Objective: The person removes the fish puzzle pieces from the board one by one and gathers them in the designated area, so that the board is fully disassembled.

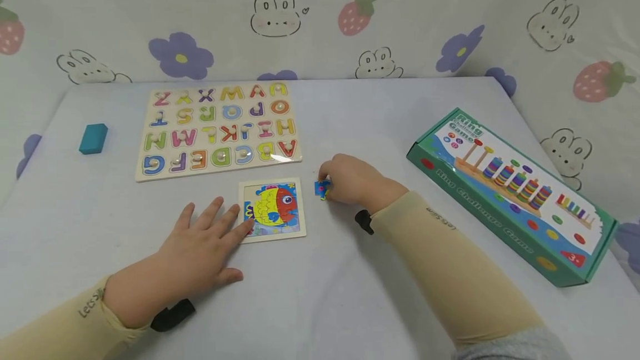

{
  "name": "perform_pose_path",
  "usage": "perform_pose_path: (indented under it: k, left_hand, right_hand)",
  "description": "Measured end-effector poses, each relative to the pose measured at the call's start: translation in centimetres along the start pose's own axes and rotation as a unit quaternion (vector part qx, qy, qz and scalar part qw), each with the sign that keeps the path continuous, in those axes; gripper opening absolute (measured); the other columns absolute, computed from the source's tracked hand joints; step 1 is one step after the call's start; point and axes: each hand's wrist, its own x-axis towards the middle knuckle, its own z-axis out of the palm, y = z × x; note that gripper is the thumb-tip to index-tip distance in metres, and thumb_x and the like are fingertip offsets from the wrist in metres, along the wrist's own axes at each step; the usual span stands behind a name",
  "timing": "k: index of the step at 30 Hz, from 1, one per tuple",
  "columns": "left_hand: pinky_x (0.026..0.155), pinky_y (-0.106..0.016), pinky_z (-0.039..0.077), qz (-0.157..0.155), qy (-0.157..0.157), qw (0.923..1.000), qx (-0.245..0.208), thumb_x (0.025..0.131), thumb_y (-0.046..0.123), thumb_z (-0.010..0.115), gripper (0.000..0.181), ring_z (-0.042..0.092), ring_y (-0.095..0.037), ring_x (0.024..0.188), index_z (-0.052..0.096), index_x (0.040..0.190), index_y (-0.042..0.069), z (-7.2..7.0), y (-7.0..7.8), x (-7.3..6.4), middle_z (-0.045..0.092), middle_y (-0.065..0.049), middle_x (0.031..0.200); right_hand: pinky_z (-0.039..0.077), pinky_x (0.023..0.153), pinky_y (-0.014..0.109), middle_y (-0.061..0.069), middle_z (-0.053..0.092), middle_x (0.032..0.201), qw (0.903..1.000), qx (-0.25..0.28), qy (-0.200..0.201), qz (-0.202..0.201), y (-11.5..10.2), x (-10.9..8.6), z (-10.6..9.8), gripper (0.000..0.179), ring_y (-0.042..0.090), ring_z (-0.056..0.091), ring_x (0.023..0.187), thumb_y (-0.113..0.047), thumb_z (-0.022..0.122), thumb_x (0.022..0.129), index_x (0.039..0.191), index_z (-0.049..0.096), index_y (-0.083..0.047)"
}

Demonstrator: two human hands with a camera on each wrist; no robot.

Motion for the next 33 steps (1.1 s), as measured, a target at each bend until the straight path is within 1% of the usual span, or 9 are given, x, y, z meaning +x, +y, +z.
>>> perform_pose_path:
  k: [3,5,9,11,12,16,23,29,33]
  left_hand:
    - [0.111,-0.069,0.014,0.001,0.004,1.0000,0.001,0.084,0.066,0.059,0.084,0.014,-0.041,0.148,0.033,0.152,0.023,0.0,0.0,-0.1,0.028,-0.013,0.159]
    - [0.111,-0.069,0.014,0.002,0.006,1.0000,0.000,0.084,0.066,0.058,0.084,0.014,-0.042,0.148,0.032,0.152,0.023,0.0,-0.1,-0.1,0.028,-0.013,0.159]
    - [0.111,-0.069,0.014,0.002,0.007,1.0000,-0.004,0.084,0.066,0.058,0.084,0.014,-0.042,0.148,0.033,0.152,0.023,0.1,-0.2,-0.2,0.028,-0.013,0.159]
    - [0.111,-0.069,0.015,0.003,0.007,1.0000,-0.004,0.084,0.066,0.059,0.085,0.014,-0.042,0.148,0.033,0.152,0.022,0.1,-0.2,-0.3,0.028,-0.013,0.159]
    - [0.111,-0.069,0.015,0.003,0.007,1.0000,-0.003,0.084,0.066,0.059,0.085,0.013,-0.042,0.148,0.033,0.152,0.022,0.2,-0.3,-0.3,0.028,-0.013,0.159]
    - [0.111,-0.069,0.016,0.003,0.008,1.0000,-0.001,0.084,0.066,0.059,0.085,0.014,-0.041,0.148,0.032,0.152,0.023,0.2,-0.4,-0.1,0.028,-0.013,0.158]
    - [0.111,-0.069,0.015,0.003,0.002,1.0000,-0.002,0.084,0.067,0.057,0.084,0.014,-0.041,0.148,0.032,0.152,0.025,0.2,-0.3,0.0,0.028,-0.012,0.159]
    - [0.111,-0.069,0.016,0.009,0.011,0.9999,0.004,0.084,0.067,0.057,0.083,0.016,-0.040,0.148,0.032,0.152,0.025,0.3,-0.5,0.1,0.029,-0.011,0.159]
    - [0.111,-0.068,0.018,0.009,0.008,0.9999,0.007,0.085,0.067,0.057,0.083,0.016,-0.040,0.148,0.032,0.152,0.025,0.1,-0.6,-0.1,0.030,-0.011,0.158]
  right_hand:
    - [0.051,0.091,0.039,0.007,0.062,0.113,0.9987,0.050,0.009,0.008,0.0,-0.7,-0.7,0.038,0.024,0.056,0.104,-0.017,0.073,0.084,0.122,0.066,-0.013]
    - [0.052,0.089,0.037,0.007,0.064,0.114,0.9922,0.123,0.017,0.006,0.1,-1.3,-1.1,0.038,0.023,0.057,0.104,-0.019,0.073,0.085,0.121,0.066,-0.012]
    - [0.052,0.081,0.030,0.005,0.067,0.107,0.9606,0.278,0.006,-0.013,-0.2,-2.5,-1.3,0.033,0.022,0.058,0.097,-0.018,0.073,0.086,0.118,0.068,-0.010]
    - [0.052,0.080,0.028,0.005,0.067,0.104,0.9495,0.313,-0.011,-0.020,-0.6,-2.9,-1.0,0.032,0.021,0.057,0.094,-0.016,0.073,0.087,0.117,0.069,-0.009]
    - [0.052,0.079,0.027,0.005,0.067,0.103,0.9480,0.317,-0.019,-0.025,-0.8,-3.0,-0.9,0.031,0.021,0.058,0.094,-0.016,0.073,0.087,0.117,0.069,-0.009]
    - [0.052,0.077,0.027,0.003,0.065,0.097,0.9585,0.279,-0.041,-0.044,-2.3,-2.4,-0.2,0.030,0.019,0.059,0.090,-0.018,0.074,0.085,0.115,0.070,-0.012]
    - [0.051,0.079,0.028,-0.001,0.068,0.097,0.9832,0.168,-0.046,-0.056,-6.3,1.0,-0.2,0.029,0.018,0.058,0.091,-0.024,0.076,0.084,0.111,0.071,-0.016]
    - [0.054,0.083,0.029,0.003,0.068,0.103,0.9937,0.101,-0.041,-0.028,-8.2,3.0,-0.4,0.031,0.018,0.060,0.091,-0.025,0.076,0.084,0.112,0.070,-0.014]
    - [0.054,0.083,0.029,0.004,0.067,0.103,0.9961,0.075,-0.042,-0.019,-8.7,3.6,-0.2,0.030,0.019,0.061,0.090,-0.025,0.076,0.083,0.111,0.070,-0.012]
